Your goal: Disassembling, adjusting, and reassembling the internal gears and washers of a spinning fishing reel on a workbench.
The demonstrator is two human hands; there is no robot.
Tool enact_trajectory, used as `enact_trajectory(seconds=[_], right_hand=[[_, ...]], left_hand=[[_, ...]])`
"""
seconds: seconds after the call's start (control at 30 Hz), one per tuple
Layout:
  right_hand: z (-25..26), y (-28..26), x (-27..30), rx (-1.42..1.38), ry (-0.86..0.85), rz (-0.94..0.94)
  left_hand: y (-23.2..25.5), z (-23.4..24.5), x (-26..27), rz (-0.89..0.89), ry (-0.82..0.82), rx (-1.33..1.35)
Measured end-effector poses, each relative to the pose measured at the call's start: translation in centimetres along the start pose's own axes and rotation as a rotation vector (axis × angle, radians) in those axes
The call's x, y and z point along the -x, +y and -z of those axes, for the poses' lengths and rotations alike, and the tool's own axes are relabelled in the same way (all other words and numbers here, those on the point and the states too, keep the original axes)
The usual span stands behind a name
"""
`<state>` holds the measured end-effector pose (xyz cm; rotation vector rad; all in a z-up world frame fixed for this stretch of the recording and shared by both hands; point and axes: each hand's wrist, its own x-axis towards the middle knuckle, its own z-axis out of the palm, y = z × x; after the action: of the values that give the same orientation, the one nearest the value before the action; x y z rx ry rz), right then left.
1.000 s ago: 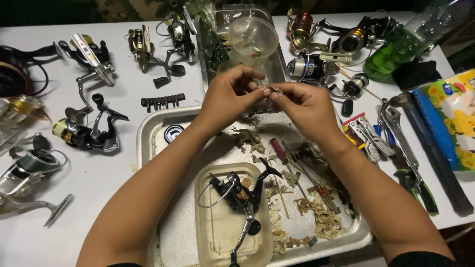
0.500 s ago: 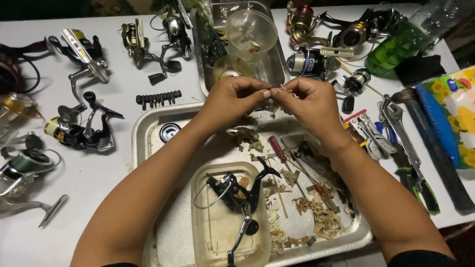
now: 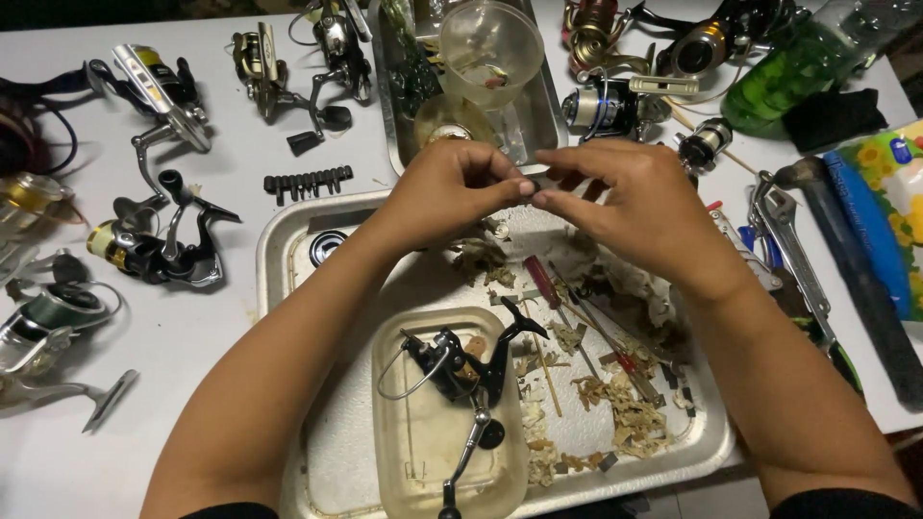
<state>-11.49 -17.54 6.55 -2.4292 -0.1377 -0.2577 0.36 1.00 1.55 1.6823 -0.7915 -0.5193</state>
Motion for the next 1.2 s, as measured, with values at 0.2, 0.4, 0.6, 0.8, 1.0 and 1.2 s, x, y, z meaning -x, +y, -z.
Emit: enact_trajectory(seconds=[0.2,0.4,0.6,0.8,1.0,1.2], right_hand=[[-1.1,0.8,-0.4,-0.134,0.089,0.09],[-0.5,3.4,0.9,-0.214,0.143,-0.152],[0.2,3.2,1.7,-0.106,0.05,-0.008],[-0.5,4.3,1.5,-0.103,0.034,0.001],[-1.1,3.8,1.7,-0.15,-0.029,-0.101],[-2.5,2.4,0.3,-0.121,-0.111,0.005]], left_hand=[[0.6,0.7,0.1,-0.018,-0.142,0.127],[2.7,1.5,-0.4,-0.172,-0.25,-0.318],[1.7,0.2,1.3,-0.18,-0.505,-0.888],[-2.5,0.3,3.4,-0.225,-0.496,-0.969],[-2.2,3.3,6.0,-0.158,-0.452,-0.931],[-1.2,4.1,7.3,-0.05,-0.428,-0.936]])
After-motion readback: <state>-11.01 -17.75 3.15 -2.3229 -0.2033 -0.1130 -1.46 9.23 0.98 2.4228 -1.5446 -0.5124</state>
